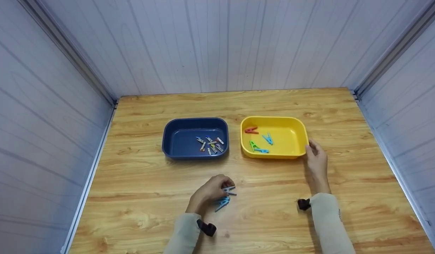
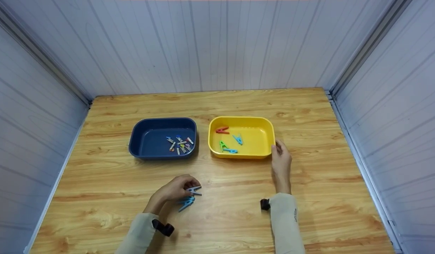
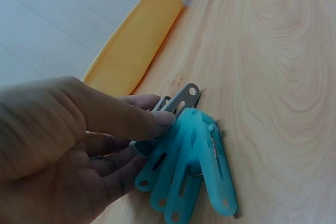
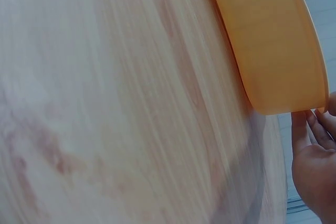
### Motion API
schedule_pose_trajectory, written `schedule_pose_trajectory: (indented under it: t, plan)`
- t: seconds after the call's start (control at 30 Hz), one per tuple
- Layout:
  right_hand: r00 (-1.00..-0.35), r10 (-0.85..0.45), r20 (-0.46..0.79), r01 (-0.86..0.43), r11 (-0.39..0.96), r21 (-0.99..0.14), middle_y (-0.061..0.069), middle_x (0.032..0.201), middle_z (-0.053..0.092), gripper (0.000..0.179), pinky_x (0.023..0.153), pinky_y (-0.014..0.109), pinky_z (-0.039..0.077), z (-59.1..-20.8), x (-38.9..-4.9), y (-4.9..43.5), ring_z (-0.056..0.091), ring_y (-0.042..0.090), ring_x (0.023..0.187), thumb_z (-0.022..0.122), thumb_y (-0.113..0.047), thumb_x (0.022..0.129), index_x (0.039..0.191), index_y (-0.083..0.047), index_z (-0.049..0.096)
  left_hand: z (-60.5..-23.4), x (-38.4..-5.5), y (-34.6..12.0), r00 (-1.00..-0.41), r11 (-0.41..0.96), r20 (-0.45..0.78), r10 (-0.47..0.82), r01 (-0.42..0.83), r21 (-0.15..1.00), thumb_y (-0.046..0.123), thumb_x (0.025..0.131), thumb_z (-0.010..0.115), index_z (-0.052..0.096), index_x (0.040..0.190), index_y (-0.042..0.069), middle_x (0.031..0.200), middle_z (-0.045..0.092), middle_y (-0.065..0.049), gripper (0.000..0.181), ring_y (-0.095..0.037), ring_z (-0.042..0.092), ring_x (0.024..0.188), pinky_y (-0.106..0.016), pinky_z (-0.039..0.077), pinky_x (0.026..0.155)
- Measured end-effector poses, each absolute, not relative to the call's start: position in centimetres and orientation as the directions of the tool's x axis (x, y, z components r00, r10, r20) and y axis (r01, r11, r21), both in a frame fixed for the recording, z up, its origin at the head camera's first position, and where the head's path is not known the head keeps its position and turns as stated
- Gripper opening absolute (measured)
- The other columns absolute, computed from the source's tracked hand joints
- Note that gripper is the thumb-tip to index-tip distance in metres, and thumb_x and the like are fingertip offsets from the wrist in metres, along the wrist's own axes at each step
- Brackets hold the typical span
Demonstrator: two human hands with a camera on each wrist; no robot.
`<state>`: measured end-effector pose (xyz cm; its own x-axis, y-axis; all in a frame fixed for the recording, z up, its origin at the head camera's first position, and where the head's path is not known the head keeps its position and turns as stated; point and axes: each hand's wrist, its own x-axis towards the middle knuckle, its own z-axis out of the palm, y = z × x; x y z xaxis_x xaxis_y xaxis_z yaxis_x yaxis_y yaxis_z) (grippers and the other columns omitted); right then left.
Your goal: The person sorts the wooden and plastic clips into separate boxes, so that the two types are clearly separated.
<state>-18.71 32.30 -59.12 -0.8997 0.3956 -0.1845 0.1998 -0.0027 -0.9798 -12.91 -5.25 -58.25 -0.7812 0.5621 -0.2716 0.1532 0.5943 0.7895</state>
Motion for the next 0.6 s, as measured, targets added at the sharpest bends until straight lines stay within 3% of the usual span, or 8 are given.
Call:
schedule_pose_trajectory:
  t: [0.4, 0.6]
  plan:
    - [-0.912, 0.385, -0.142, 0.19, 0.089, -0.978, 0.013, 0.143, 0.047, 0.044, 0.098, 0.016, 0.04, -58.9, -18.6, 32.4, 0.045, 0.019, 0.126, 0.05, -0.021, 0.099, 0.141, -0.008, 0.046, -57.8, -13.5, -5.6, -0.802, 0.549, -0.293, 0.521, 0.052, 0.834, -0.006, 0.08, 0.063, 0.068, 0.109, 0.009, 0.102, 0.064, -0.002, 0.033, -0.014, 0.056, 0.092, -0.034, 0.047, 0.086]
    - [-0.904, 0.387, -0.182, 0.191, -0.017, -0.982, 0.018, 0.143, 0.045, 0.043, 0.093, 0.015, 0.042, -57.5, -18.2, 31.7, 0.044, 0.024, 0.127, 0.05, -0.012, 0.098, 0.14, -0.004, 0.046, -57.2, -13.9, -5.7, -0.82, 0.469, -0.31, 0.481, -0.058, 0.881, -0.014, 0.081, 0.055, 0.066, 0.11, 0.009, 0.099, 0.063, -0.005, 0.039, -0.019, 0.059, 0.085, -0.033, 0.053, 0.067]
